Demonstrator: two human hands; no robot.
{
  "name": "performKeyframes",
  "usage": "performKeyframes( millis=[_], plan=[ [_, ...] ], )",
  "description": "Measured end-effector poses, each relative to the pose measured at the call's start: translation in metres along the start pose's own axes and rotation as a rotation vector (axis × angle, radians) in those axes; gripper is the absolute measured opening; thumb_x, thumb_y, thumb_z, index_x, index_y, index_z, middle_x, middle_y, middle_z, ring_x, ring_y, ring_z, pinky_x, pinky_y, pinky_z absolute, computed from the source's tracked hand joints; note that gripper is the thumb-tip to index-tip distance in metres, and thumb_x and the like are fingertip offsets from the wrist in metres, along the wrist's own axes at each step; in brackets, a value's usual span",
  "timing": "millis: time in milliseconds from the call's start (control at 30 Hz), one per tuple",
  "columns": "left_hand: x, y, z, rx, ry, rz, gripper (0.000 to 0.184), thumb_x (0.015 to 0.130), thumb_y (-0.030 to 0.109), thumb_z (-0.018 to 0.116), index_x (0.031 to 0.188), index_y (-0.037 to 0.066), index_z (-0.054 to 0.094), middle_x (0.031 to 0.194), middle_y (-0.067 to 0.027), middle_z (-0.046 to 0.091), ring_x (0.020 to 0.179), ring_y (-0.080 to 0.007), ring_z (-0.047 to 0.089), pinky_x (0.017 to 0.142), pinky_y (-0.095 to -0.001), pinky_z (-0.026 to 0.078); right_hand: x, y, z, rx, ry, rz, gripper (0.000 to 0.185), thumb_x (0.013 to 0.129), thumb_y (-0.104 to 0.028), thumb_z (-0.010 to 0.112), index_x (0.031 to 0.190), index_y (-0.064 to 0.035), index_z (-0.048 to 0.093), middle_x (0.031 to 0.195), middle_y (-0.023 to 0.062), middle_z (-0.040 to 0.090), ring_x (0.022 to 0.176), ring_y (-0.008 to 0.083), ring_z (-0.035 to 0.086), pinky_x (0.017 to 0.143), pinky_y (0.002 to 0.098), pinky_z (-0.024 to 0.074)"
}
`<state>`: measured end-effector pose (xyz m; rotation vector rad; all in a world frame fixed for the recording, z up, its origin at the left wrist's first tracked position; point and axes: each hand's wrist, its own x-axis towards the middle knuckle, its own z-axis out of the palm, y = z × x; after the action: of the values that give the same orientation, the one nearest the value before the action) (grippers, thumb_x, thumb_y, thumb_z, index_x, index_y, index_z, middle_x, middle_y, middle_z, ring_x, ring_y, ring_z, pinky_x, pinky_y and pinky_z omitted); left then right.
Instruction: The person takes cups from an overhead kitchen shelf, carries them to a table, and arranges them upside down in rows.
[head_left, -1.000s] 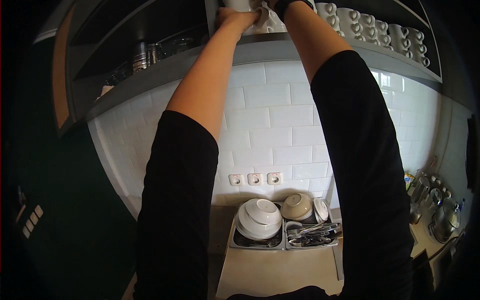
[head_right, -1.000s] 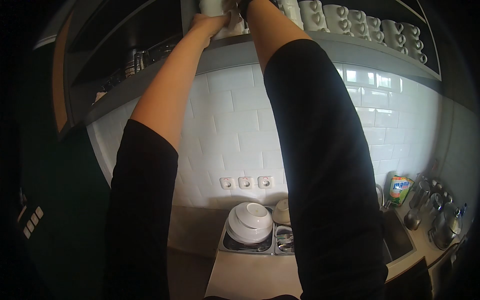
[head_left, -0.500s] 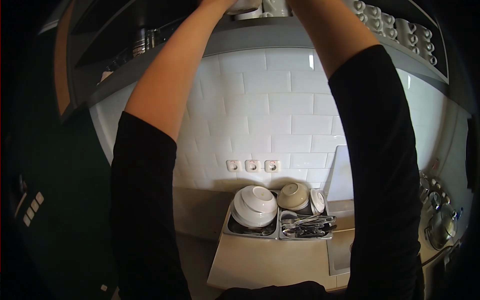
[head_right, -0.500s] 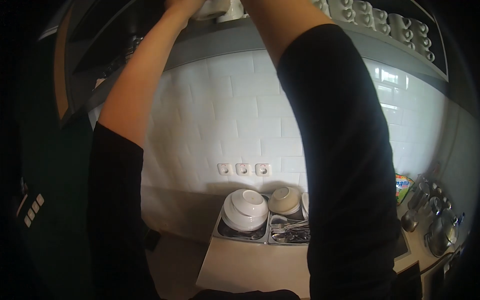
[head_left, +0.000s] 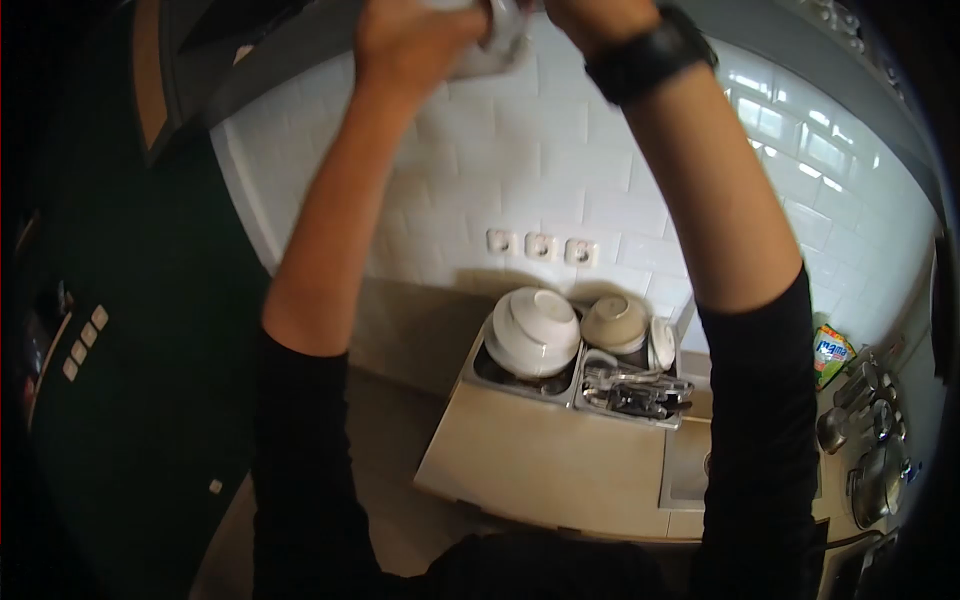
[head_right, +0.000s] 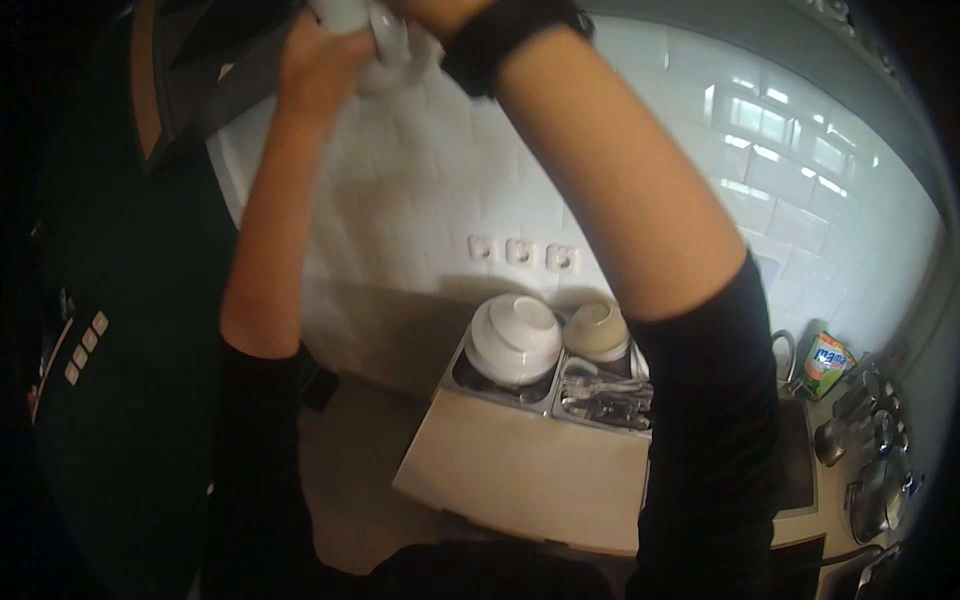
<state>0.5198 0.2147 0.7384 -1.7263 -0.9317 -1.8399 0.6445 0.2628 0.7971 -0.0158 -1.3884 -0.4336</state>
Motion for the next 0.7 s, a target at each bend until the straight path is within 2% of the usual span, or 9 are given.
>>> performKeyframes(
  millis=[33,100,133,233,400,467,500,567,700],
  plan=[
    [-0.022,-0.008,-0.01,0.024,-0.074,-0.057,0.049,0.066,0.025,0.079,0.103,0.0,0.061,0.094,-0.0097,0.066,0.084,-0.0205,0.064,0.076,-0.0325,0.049,-0.037,-0.016,-0.022,-0.186,-0.152,-0.151,0.028,0.092,-0.03,0.057,0.097,-0.0029,0.065,0.068,0.0084,0.065,0.059,0.016,0.061,0.053,0.0299,0.0456],
    [-0.075,-0.009,-0.02,0.093,-0.091,-0.166,0.079,0.053,0.029,0.086,0.116,-0.003,0.051,0.107,-0.0158,0.065,0.097,-0.0255,0.065,0.087,-0.0346,0.05,-0.063,-0.07,-0.043,0.443,-0.062,0.499,0.029,0.092,-0.026,0.058,0.091,0.0025,0.065,0.059,0.0101,0.059,0.058,0.0177,0.059,0.057,0.0317,0.0477],
    [-0.105,-0.001,-0.011,0.14,-0.037,-0.22,0.092,0.046,0.029,0.09,0.12,-0.003,0.045,0.107,-0.0185,0.066,0.098,-0.0281,0.066,0.087,-0.0362,0.052,-0.093,-0.077,-0.048,0.424,-0.097,0.579,0.024,0.093,-0.024,0.059,0.097,-0.0017,0.064,0.061,0.0061,0.061,0.053,0.0134,0.057,0.05,0.0276,0.0428],
    [-0.184,0.013,-0.014,0.044,-0.012,-0.355,0.094,0.045,0.025,0.091,0.121,0.001,0.043,0.109,-0.0159,0.065,0.102,-0.027,0.064,0.087,-0.0373,0.051,-0.166,-0.109,-0.067,0.613,-0.108,0.823,0.017,0.088,-0.017,0.068,0.097,-0.0039,0.063,0.053,0.0006,0.054,0.049,0.0031,0.045,0.044,0.0225,0.0326],
    [-0.306,0.003,-0.026,-0.24,-0.039,-0.562,0.1,0.046,0.027,0.092,0.128,0.002,0.04,0.111,-0.0144,0.063,0.102,-0.026,0.063,0.087,-0.0386,0.05,-0.268,-0.145,-0.108,0.648,-0.294,0.909,0.019,0.089,-0.012,0.066,0.103,0.0003,0.061,0.069,0.0004,0.06,0.057,0.0028,0.051,0.049,0.0204,0.0393],
    [-0.348,0.004,-0.035,-0.187,-0.082,-0.57,0.099,0.047,0.028,0.093,0.127,0.002,0.041,0.112,-0.0143,0.062,0.103,-0.0262,0.062,0.088,-0.0386,0.05,-0.299,-0.166,-0.123,0.631,-0.329,1.042,0.022,0.087,-0.012,0.068,0.102,0.0008,0.061,0.077,0.0073,0.063,0.061,0.0109,0.056,0.055,0.025,0.0432],
    [-0.361,0.008,-0.042,-0.149,-0.127,-0.564,0.097,0.048,0.029,0.093,0.127,0.002,0.043,0.113,-0.0142,0.062,0.104,-0.0261,0.062,0.089,-0.0384,0.05,-0.321,-0.171,-0.132,0.538,-0.431,1.018,0.023,0.084,-0.012,0.07,0.101,0.0,0.061,0.08,0.0119,0.062,0.065,0.0213,0.058,0.061,0.0316,0.0455],
    [-0.382,0.017,-0.057,-0.079,-0.234,-0.556,0.094,0.049,0.031,0.094,0.125,0.002,0.046,0.116,-0.0141,0.061,0.106,-0.0257,0.061,0.089,-0.0377,0.049,-0.347,-0.183,-0.144,0.541,-0.482,0.932,0.023,0.08,-0.012,0.072,0.098,-0.0011,0.062,0.08,0.0136,0.06,0.067,0.0281,0.055,0.063,0.0368,0.0441],
    [-0.433,0.033,-0.076,-0.004,-0.226,-0.68,0.086,0.053,0.033,0.093,0.121,0.002,0.05,0.116,-0.0131,0.061,0.106,-0.0241,0.061,0.09,-0.0362,0.049,-0.38,-0.205,-0.16,0.692,-0.643,1.019,0.02,0.079,-0.012,0.072,0.093,-0.003,0.062,0.073,0.0106,0.058,0.062,0.0267,0.05,0.06,0.0368,0.0404]
  ],
)
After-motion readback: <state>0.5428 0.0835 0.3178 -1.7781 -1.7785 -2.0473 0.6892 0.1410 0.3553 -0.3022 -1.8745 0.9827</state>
